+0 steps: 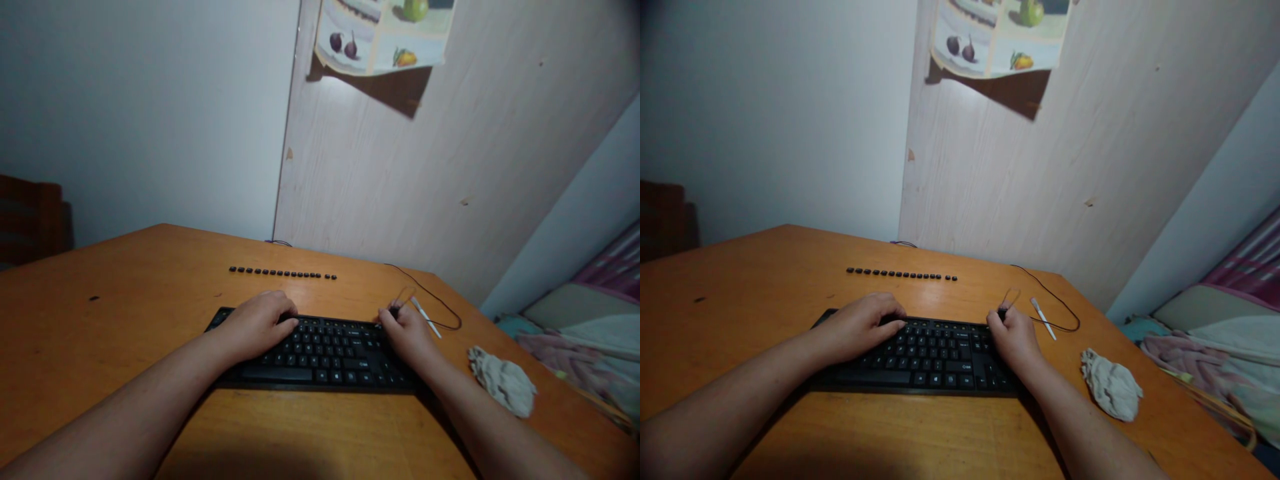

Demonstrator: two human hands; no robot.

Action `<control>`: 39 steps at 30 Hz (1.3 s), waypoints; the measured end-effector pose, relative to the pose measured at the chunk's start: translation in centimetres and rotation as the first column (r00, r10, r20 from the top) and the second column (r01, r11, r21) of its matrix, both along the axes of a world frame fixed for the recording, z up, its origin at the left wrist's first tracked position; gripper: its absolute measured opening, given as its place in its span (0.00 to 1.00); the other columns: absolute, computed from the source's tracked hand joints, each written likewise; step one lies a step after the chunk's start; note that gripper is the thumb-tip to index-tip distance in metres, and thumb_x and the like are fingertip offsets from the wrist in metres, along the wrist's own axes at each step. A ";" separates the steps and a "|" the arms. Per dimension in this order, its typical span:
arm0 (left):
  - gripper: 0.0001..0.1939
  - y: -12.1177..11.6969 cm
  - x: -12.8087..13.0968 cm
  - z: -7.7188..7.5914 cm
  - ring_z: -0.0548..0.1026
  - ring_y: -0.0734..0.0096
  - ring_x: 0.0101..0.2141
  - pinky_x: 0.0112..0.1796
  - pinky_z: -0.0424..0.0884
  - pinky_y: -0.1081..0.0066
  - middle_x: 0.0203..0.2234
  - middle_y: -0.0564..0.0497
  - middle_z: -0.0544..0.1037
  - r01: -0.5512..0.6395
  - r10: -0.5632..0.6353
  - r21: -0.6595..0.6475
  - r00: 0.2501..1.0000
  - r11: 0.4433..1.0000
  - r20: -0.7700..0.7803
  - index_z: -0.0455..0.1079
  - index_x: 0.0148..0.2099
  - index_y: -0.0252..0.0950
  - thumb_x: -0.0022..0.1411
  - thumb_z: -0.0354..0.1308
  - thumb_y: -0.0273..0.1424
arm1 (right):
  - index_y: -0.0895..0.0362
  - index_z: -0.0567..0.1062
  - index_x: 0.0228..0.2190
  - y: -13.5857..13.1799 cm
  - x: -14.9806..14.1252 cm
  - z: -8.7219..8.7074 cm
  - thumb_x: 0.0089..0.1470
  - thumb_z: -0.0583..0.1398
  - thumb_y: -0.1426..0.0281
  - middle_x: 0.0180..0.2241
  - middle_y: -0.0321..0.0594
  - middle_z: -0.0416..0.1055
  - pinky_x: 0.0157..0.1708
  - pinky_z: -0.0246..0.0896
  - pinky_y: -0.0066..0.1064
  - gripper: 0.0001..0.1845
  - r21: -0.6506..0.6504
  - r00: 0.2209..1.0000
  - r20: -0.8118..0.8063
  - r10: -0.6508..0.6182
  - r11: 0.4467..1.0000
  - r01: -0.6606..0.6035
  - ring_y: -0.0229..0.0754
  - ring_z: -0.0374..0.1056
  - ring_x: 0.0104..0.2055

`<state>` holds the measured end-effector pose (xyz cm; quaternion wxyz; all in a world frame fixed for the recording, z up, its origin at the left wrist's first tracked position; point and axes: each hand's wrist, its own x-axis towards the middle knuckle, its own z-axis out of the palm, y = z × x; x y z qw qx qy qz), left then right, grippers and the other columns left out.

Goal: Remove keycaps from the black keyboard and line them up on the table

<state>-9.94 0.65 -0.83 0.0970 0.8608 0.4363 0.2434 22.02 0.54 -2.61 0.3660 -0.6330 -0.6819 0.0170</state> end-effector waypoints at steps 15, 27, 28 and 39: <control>0.13 0.0 0.0 -0.1 0.72 0.63 0.38 0.40 0.65 0.67 0.35 0.48 0.76 0.001 -0.002 -0.015 1.000 1.000 -0.015 0.75 0.39 0.38 0.61 0.52 0.38 | 0.55 0.71 0.21 0.0 0.4 -0.4 0.54 0.54 0.61 0.19 0.35 0.69 0.29 0.57 0.30 0.16 0.024 1.000 0.020 0.016 1.000 -0.016 0.40 0.65 0.23; 0.13 -0.1 0.0 -0.1 0.72 0.63 0.38 0.40 0.66 0.66 0.35 0.47 0.76 -0.004 0.004 -0.019 1.000 1.000 0.009 0.76 0.39 0.39 0.60 0.53 0.38 | 0.54 0.64 0.19 -0.3 0.4 1.0 0.52 0.55 0.55 0.15 0.34 0.64 0.23 0.56 0.29 0.19 0.045 0.948 -0.318 0.014 0.999 0.000 0.38 0.61 0.20; 0.13 -0.1 0.1 -0.1 0.72 0.63 0.38 0.40 0.66 0.66 0.35 0.47 0.76 0.000 0.000 -0.014 1.000 1.000 0.010 0.76 0.39 0.39 0.61 0.53 0.38 | 0.54 0.64 0.19 -0.5 0.2 1.1 0.52 0.55 0.54 0.16 0.34 0.64 0.24 0.56 0.28 0.19 0.047 0.941 -0.337 0.033 0.999 -0.018 0.38 0.61 0.20; 0.16 -1.8 2.8 0.3 0.74 0.67 0.36 0.39 0.69 0.68 0.35 0.48 0.77 0.108 -0.040 -0.155 0.921 0.982 0.387 0.72 0.48 0.35 0.61 0.54 0.35 | 0.56 0.66 0.21 -3.6 -5.4 3.8 0.57 0.57 0.59 0.19 0.32 0.62 0.24 0.54 0.26 0.18 0.178 0.872 -0.389 0.296 0.953 -0.244 0.35 0.59 0.21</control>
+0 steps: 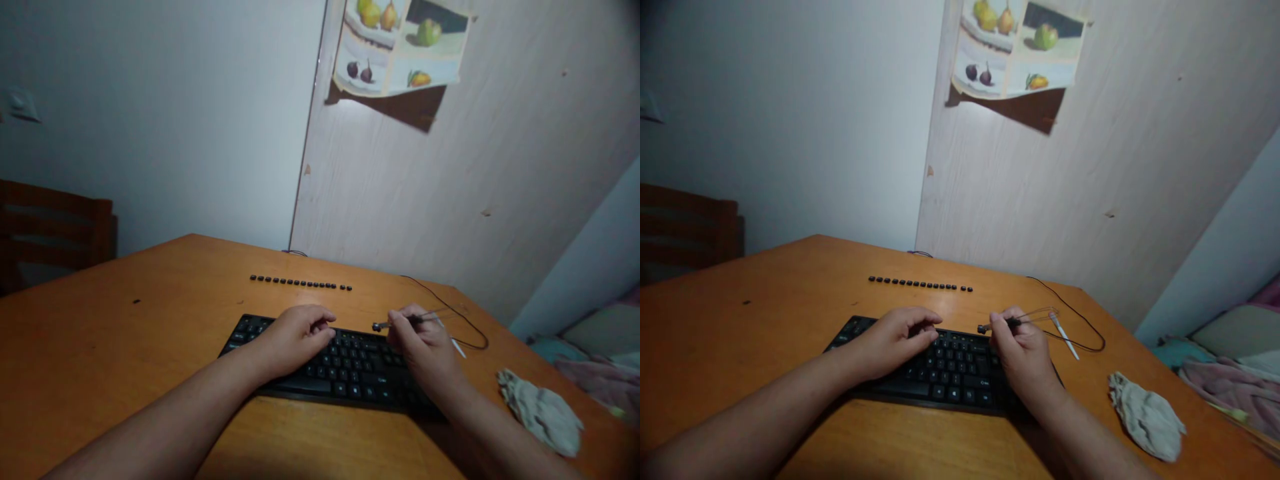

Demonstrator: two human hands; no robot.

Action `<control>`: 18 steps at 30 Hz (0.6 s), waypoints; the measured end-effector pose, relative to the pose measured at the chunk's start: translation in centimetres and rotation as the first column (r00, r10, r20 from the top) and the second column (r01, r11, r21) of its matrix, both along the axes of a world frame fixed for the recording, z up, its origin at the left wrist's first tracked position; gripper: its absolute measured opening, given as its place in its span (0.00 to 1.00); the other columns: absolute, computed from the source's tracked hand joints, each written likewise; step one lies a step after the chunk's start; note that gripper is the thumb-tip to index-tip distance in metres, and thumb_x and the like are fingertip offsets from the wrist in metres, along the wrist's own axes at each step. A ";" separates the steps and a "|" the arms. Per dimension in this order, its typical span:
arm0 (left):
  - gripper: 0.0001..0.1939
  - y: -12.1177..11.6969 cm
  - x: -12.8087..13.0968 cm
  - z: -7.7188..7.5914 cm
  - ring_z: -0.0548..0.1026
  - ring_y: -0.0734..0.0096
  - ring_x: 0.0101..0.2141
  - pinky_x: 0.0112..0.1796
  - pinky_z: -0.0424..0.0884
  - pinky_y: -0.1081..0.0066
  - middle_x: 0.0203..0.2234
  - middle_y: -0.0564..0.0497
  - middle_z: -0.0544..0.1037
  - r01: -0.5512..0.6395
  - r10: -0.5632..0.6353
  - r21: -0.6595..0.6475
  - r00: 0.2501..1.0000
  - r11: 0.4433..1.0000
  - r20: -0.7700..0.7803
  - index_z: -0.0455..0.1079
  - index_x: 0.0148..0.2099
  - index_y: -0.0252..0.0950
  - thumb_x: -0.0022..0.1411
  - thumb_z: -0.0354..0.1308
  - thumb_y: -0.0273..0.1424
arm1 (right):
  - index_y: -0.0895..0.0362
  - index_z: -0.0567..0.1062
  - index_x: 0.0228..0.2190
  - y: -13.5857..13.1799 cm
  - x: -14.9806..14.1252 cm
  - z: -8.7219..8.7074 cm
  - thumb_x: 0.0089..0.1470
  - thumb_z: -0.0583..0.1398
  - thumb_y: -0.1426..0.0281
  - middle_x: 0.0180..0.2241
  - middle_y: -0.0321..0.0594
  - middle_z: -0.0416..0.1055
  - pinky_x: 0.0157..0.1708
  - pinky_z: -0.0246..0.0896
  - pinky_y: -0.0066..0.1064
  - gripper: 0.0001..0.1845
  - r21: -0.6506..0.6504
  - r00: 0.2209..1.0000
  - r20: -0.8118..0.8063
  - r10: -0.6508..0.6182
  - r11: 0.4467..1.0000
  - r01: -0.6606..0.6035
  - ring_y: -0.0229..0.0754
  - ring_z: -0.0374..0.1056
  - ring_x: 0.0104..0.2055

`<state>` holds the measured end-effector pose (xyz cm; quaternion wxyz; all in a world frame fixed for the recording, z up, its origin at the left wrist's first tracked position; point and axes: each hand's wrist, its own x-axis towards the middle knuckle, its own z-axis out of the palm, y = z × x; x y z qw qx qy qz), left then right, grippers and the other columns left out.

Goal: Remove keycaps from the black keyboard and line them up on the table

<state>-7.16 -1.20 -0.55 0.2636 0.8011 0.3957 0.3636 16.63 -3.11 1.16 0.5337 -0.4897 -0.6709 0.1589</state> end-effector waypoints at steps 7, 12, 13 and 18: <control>0.17 -0.6 1.5 -0.7 0.72 0.72 0.32 0.35 0.68 0.72 0.31 0.50 0.75 0.136 -0.061 -0.247 0.956 0.959 0.288 0.70 0.48 0.34 0.56 0.59 0.34 | 0.56 0.68 0.22 -0.6 -3.6 0.2 0.58 0.57 0.61 0.20 0.33 0.63 0.25 0.56 0.27 0.16 0.000 0.988 -0.007 0.152 0.988 -0.152 0.36 0.61 0.23; 0.13 -0.1 1.4 -0.6 0.70 0.74 0.29 0.31 0.65 0.74 0.28 0.52 0.73 0.205 -0.068 -0.276 0.897 0.939 0.437 0.71 0.43 0.33 0.56 0.60 0.33 | 0.56 0.69 0.22 -0.1 -5.6 -0.2 0.58 0.56 0.63 0.22 0.33 0.63 0.26 0.57 0.26 0.15 0.059 0.977 0.034 0.211 0.975 -0.212 0.35 0.61 0.24; 0.13 0.1 1.3 -0.6 0.70 0.74 0.30 0.31 0.65 0.74 0.29 0.52 0.73 0.211 -0.068 -0.274 0.889 0.938 0.452 0.71 0.43 0.33 0.56 0.59 0.33 | 0.56 0.69 0.22 -0.1 -5.9 -0.2 0.58 0.56 0.64 0.22 0.33 0.64 0.26 0.57 0.26 0.15 0.073 0.976 0.048 0.214 0.973 -0.217 0.35 0.61 0.25; 0.09 0.6 0.8 -0.7 0.70 0.73 0.28 0.29 0.64 0.74 0.25 0.53 0.72 0.171 -0.014 -0.314 0.895 0.934 0.446 0.70 0.37 0.33 0.56 0.59 0.34 | 0.55 0.73 0.29 -0.2 -6.8 -0.3 0.60 0.55 0.66 0.27 0.36 0.69 0.31 0.63 0.27 0.10 0.103 0.960 0.063 0.275 0.954 -0.280 0.37 0.67 0.30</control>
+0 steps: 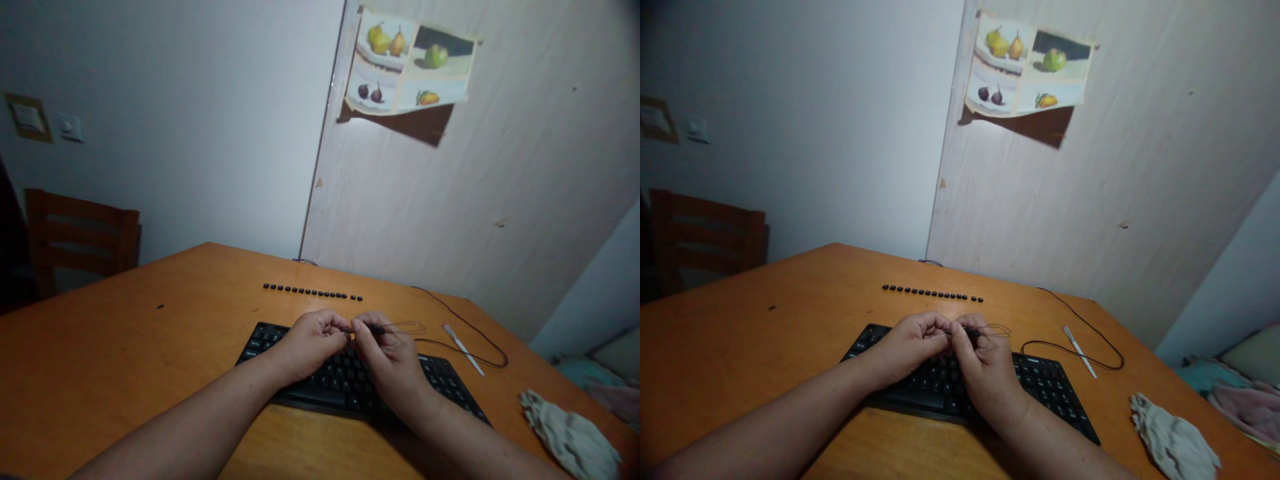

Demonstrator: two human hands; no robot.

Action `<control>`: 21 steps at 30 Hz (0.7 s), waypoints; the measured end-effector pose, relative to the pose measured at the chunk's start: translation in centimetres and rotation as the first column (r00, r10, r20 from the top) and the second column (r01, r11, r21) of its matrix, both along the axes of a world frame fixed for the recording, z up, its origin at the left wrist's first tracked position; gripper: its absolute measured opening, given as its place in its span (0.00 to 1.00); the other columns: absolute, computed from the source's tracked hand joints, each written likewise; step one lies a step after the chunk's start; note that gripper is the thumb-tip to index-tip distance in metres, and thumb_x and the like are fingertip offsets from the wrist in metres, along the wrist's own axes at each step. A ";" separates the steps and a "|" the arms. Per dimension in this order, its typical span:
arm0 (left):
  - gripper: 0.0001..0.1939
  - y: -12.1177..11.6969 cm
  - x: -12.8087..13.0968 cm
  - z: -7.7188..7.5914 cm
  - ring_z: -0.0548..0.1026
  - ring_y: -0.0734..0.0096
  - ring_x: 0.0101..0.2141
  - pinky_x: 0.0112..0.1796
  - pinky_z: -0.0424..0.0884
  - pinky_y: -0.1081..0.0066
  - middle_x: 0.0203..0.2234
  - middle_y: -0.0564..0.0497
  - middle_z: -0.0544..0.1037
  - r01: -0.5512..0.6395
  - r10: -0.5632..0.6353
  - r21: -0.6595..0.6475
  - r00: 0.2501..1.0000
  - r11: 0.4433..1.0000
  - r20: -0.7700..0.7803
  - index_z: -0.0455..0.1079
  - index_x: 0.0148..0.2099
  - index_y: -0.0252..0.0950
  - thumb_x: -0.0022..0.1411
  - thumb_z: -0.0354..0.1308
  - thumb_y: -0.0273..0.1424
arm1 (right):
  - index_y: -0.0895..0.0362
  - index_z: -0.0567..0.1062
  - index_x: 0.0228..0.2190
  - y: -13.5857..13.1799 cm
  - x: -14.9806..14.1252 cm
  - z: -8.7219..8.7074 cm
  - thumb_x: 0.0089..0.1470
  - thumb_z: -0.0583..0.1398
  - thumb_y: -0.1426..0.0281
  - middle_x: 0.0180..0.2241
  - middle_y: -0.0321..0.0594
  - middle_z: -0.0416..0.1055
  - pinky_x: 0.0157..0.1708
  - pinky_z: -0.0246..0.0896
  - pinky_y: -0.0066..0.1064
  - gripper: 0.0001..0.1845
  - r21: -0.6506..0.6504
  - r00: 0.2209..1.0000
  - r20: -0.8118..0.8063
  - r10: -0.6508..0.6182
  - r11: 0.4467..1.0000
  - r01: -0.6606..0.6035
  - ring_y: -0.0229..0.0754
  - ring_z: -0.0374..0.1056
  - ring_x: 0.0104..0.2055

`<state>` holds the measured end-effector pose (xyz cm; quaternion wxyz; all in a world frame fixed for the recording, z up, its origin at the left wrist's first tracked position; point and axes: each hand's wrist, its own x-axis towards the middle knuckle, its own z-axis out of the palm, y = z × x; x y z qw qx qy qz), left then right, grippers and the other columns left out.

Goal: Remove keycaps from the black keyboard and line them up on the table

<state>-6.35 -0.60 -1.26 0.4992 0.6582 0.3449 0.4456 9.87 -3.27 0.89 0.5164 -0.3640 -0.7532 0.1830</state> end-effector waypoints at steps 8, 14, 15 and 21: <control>0.14 0.0 -0.2 0.3 0.73 0.73 0.27 0.30 0.66 0.73 0.23 0.55 0.72 -0.004 0.018 -0.129 0.994 0.992 0.103 0.63 0.42 0.34 0.53 0.59 0.30 | 0.53 0.73 0.45 1.1 1.3 -0.6 0.60 0.54 0.66 0.35 0.41 0.75 0.35 0.67 0.32 0.13 0.081 0.986 0.162 -0.039 0.996 0.026 0.40 0.71 0.35; 0.12 0.3 -0.4 0.2 0.72 0.76 0.24 0.28 0.65 0.75 0.22 0.56 0.72 0.009 0.011 -0.144 0.990 0.989 0.137 0.61 0.40 0.35 0.53 0.59 0.29 | 0.53 0.74 0.40 1.7 1.7 -1.0 0.56 0.58 0.65 0.33 0.41 0.72 0.35 0.64 0.32 0.10 0.139 0.890 0.449 -0.075 0.990 0.014 0.41 0.69 0.34; 0.12 0.3 -0.5 0.2 0.71 0.76 0.24 0.27 0.64 0.75 0.22 0.56 0.71 0.010 0.007 -0.140 0.992 0.990 0.124 0.61 0.40 0.35 0.53 0.59 0.28 | 0.53 0.74 0.40 1.6 1.6 -0.9 0.56 0.58 0.65 0.33 0.41 0.72 0.34 0.64 0.31 0.09 0.138 0.878 0.470 -0.084 0.990 0.021 0.41 0.69 0.34; 0.13 0.2 -0.6 0.6 0.74 0.73 0.27 0.32 0.69 0.71 0.26 0.52 0.75 -0.025 0.032 -0.180 0.999 0.983 0.035 0.62 0.44 0.34 0.55 0.54 0.28 | 0.53 0.75 0.37 1.9 1.5 -0.9 0.57 0.57 0.65 0.31 0.39 0.70 0.32 0.61 0.30 0.08 0.149 0.835 0.533 -0.136 0.987 0.066 0.41 0.67 0.33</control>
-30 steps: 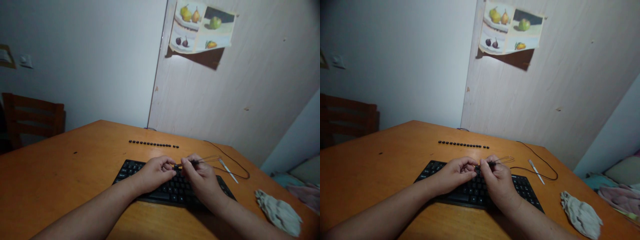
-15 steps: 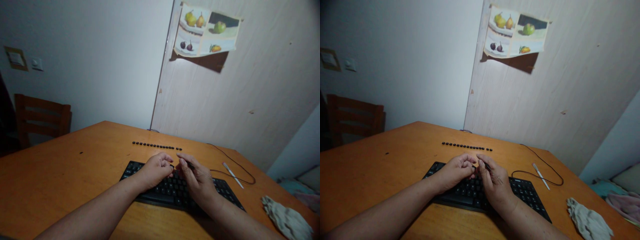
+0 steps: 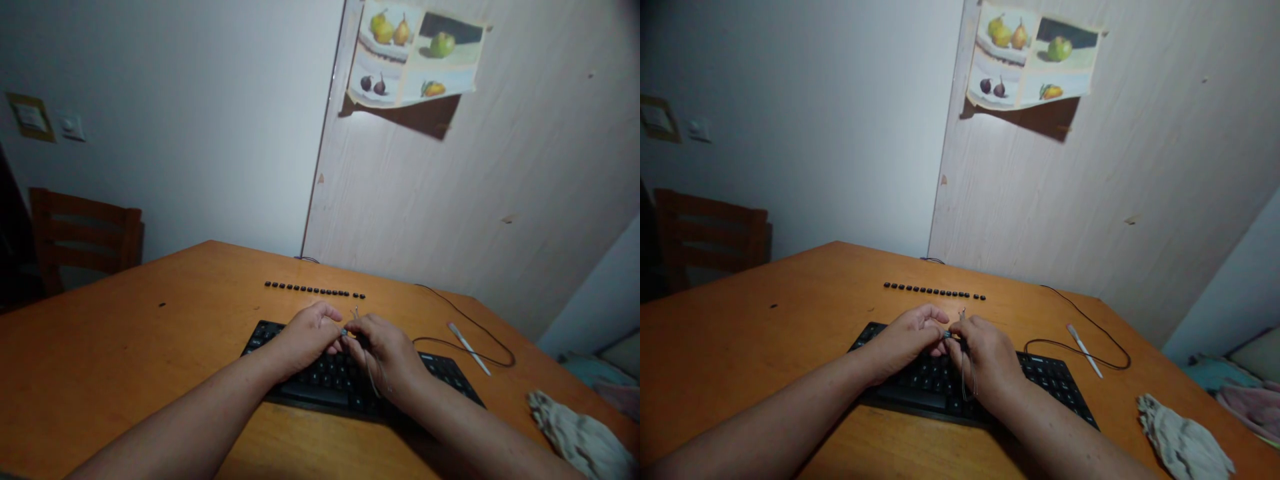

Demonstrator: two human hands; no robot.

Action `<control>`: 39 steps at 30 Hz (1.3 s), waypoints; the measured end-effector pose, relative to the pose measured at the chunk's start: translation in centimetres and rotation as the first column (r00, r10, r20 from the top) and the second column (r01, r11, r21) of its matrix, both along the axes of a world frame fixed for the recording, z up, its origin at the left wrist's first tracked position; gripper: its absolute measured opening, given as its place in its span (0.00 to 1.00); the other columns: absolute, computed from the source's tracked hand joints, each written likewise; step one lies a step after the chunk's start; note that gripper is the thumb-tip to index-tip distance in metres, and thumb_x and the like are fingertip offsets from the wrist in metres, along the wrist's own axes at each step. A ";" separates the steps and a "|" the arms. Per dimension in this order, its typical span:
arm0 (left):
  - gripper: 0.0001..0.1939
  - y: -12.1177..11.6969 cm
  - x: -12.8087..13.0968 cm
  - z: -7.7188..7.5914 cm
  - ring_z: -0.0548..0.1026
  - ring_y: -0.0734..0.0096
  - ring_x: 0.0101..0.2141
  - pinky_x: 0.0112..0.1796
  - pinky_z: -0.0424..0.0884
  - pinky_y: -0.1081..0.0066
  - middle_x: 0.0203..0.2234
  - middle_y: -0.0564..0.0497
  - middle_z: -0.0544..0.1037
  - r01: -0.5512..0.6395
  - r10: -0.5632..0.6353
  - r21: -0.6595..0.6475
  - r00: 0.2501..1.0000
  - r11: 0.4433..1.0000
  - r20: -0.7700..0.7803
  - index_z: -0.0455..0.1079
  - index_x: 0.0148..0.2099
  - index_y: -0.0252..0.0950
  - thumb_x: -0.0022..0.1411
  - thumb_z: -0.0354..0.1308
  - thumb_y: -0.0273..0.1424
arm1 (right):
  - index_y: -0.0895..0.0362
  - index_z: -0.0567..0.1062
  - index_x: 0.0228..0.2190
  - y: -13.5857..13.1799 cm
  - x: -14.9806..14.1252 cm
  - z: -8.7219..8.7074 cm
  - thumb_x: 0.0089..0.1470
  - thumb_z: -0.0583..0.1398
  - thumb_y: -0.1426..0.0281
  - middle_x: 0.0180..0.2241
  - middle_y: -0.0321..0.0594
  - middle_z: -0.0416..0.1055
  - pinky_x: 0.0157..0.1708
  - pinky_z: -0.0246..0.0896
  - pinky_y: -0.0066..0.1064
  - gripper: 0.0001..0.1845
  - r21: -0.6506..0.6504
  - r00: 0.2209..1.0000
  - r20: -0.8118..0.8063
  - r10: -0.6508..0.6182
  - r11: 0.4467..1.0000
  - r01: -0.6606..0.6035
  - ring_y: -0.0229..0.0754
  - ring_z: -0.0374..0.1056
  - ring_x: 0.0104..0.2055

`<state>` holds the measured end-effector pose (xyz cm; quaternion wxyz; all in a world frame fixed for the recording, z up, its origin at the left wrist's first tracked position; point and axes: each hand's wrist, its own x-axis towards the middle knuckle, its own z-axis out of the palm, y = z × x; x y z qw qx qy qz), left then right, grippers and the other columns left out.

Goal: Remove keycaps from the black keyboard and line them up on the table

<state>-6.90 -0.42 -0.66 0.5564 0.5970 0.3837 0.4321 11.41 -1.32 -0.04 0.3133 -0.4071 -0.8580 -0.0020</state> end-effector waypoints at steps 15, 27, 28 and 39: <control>0.11 1.4 -3.3 -0.6 0.71 0.69 0.30 0.29 0.61 0.72 0.29 0.52 0.75 -0.173 0.455 0.527 0.756 0.832 -0.471 0.69 0.43 0.38 0.61 0.51 0.34 | 0.56 0.78 0.36 12.0 7.9 -1.4 0.53 0.59 0.66 0.33 0.42 0.77 0.36 0.62 0.31 0.11 -0.210 0.965 0.073 -0.250 0.942 0.260 0.43 0.70 0.35; 0.09 2.9 -5.4 -0.7 0.72 0.68 0.30 0.30 0.61 0.72 0.28 0.53 0.75 -0.201 0.513 0.552 0.699 0.809 -0.498 0.70 0.36 0.38 0.59 0.51 0.34 | 0.55 0.80 0.31 19.8 9.5 -3.6 0.48 0.62 0.64 0.29 0.42 0.77 0.29 0.56 0.29 0.10 -0.268 0.913 0.182 -0.364 0.875 0.403 0.41 0.69 0.30; 0.08 3.0 -5.5 -0.7 0.72 0.68 0.29 0.30 0.61 0.72 0.27 0.53 0.75 -0.205 0.517 0.555 0.700 0.807 -0.493 0.70 0.36 0.38 0.59 0.50 0.33 | 0.55 0.80 0.31 20.2 9.4 -3.7 0.48 0.62 0.64 0.29 0.42 0.77 0.29 0.56 0.29 0.10 -0.267 0.912 0.190 -0.363 0.875 0.404 0.42 0.69 0.30; 0.09 3.5 -5.9 -1.1 0.71 0.68 0.29 0.29 0.60 0.72 0.27 0.53 0.75 -0.213 0.518 0.546 0.695 0.810 -0.498 0.70 0.36 0.37 0.59 0.50 0.33 | 0.53 0.81 0.34 22.1 9.7 -4.6 0.49 0.62 0.63 0.32 0.42 0.77 0.31 0.57 0.28 0.11 -0.265 0.914 0.239 -0.329 0.883 0.387 0.42 0.70 0.34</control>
